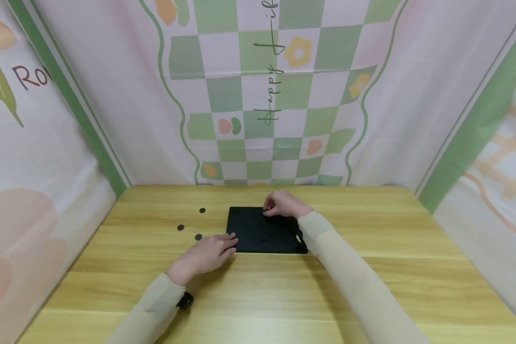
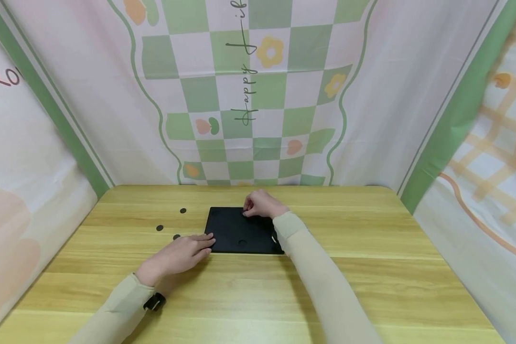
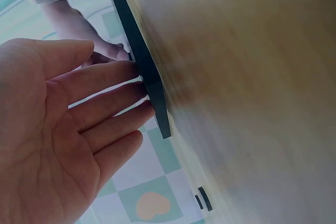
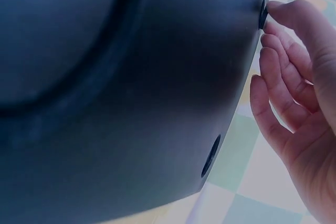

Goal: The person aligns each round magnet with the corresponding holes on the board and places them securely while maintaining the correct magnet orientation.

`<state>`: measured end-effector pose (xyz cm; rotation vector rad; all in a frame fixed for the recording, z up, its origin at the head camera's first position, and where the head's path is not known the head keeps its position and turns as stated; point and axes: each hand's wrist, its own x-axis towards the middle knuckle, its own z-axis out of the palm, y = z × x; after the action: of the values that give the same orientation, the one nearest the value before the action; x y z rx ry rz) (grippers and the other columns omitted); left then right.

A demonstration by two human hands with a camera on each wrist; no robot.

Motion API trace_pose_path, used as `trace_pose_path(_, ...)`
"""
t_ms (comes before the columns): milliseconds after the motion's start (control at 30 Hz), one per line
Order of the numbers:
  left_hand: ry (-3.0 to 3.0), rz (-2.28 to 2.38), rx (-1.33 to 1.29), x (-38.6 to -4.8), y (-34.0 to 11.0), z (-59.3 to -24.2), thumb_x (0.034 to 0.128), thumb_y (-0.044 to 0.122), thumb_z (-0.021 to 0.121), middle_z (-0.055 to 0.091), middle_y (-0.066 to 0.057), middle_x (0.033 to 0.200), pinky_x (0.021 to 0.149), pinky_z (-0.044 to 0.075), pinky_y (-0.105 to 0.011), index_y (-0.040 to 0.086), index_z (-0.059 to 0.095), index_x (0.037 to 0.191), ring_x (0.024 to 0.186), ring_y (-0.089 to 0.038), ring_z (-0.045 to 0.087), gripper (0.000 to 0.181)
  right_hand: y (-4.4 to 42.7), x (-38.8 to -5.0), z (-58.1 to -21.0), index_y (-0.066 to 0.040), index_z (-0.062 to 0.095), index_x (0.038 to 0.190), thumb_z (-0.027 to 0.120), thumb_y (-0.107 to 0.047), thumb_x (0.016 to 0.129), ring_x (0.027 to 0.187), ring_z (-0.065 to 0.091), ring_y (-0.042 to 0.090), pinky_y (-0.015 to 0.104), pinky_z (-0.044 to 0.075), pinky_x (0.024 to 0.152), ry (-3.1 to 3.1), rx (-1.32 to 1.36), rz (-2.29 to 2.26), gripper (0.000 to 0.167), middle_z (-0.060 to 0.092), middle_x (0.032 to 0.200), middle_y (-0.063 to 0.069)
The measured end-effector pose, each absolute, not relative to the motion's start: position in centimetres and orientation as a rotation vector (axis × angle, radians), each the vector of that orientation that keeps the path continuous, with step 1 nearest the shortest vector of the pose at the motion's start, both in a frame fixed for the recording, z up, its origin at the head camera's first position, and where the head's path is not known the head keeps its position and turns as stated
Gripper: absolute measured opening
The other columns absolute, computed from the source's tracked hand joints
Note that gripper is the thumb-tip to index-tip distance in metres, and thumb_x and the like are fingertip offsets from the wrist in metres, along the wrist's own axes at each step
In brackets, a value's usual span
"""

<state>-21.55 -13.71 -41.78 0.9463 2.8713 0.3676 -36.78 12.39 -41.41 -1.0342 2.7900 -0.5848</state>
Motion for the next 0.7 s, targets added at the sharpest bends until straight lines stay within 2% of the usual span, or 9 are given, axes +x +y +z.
trace_pose_path(700,2.858,0.396,0.941,-21.4,-13.82,-41.57,0.1012,0.028,0.045,0.048,-0.01,0.142,0.106,0.04,-0.045,0.007,0.055,0.134,0.132,-0.028,0.045,0.04,12.02,-37.02,-41.52,-0.009,0.073,0.089,0.076,-0.02,0.081,0.078,0.067,0.01,0.024,0.055,0.073,2.78,-1.085,-0.576,0.014,0.072,0.085,0.002)
